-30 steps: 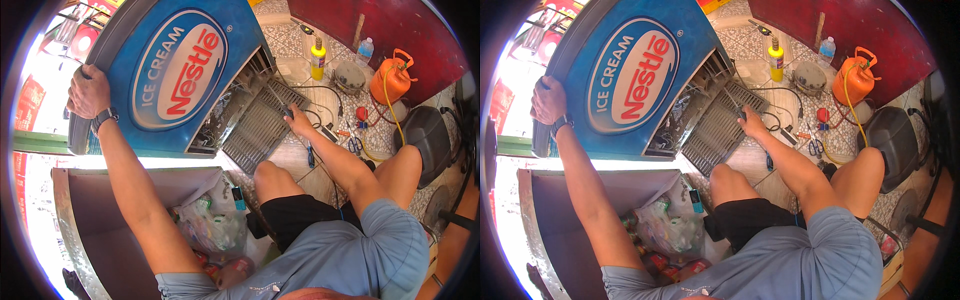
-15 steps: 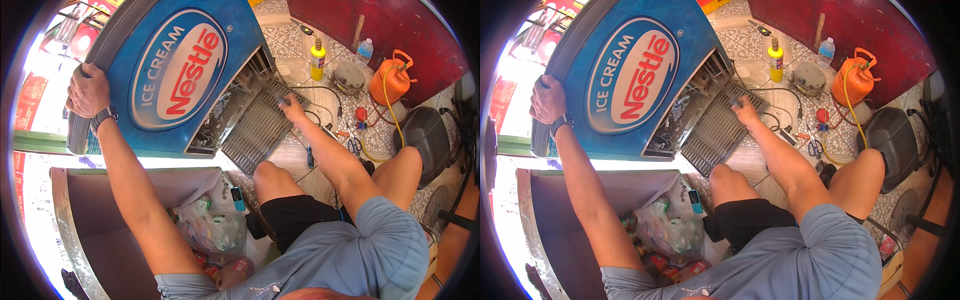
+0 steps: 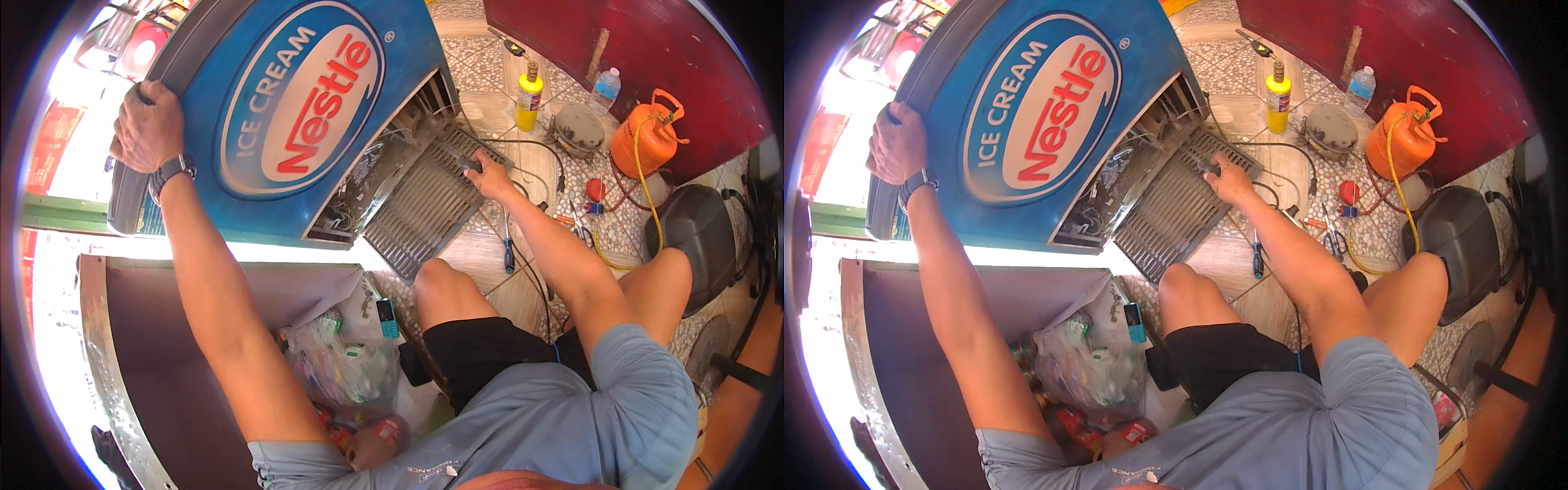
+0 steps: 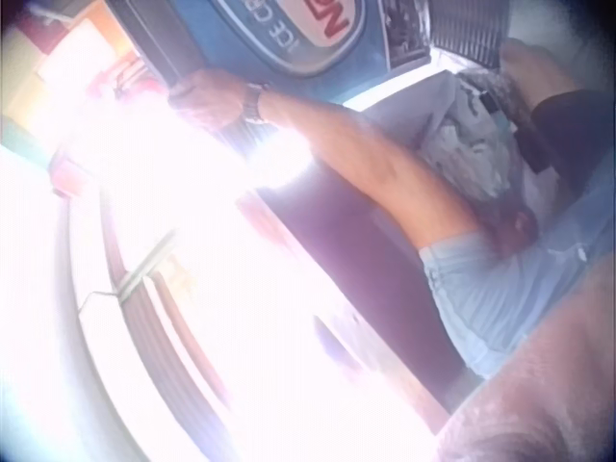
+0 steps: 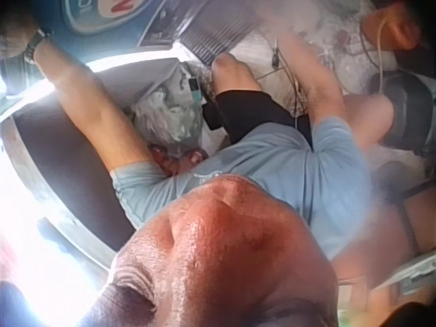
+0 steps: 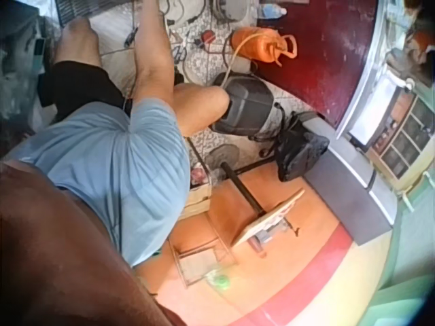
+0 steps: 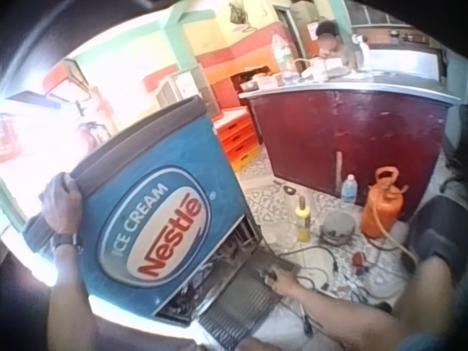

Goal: The person works on the lower electrical and mechanical components of a commercial ice cream freezer, handling wires, checking internal parts by hand, and using pliers to manipulate components within the lower vent area.

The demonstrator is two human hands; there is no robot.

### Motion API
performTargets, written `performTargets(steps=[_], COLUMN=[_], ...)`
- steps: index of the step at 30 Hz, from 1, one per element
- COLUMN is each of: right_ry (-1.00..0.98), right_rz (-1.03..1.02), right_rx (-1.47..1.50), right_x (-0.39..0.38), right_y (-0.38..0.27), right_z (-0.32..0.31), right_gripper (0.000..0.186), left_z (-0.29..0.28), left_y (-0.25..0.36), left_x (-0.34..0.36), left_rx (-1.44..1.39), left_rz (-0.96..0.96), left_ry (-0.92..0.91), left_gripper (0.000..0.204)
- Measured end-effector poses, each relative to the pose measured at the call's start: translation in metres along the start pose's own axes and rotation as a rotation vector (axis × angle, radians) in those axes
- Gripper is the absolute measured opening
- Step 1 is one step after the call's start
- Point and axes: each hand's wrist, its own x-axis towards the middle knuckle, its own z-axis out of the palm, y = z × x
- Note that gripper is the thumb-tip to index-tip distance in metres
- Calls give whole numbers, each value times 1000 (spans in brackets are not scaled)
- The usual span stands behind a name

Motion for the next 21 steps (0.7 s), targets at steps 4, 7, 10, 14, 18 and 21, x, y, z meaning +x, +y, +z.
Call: performTargets(steps=[4, 7, 10, 14, 18, 21], right_ry=[97, -98, -217, -32, -252, -16], right_rz=[159, 121, 106, 220, 154, 206], right_rx=[184, 196, 267, 504, 339, 546], right_x=[10, 0, -8, 22, 16, 22], right_y=[9, 15, 19, 40, 7, 18], right_z=[-11, -1, 6, -9, -8, -13], right_gripper=[41, 38, 37, 38, 39, 36], left_z=[2, 5, 7, 6, 4, 6], left_y=[-1, -8, -9, 2, -12, -11], left_x=[0, 2, 1, 1, 1, 1], left_rx=[-7, -21, -22, -48, -16, -61], left_rz=[-4, 32, 34, 24, 40, 47], left_ry=[-14, 10, 73, 43, 35, 80], left_gripper=[52, 53, 54, 56, 56, 56])
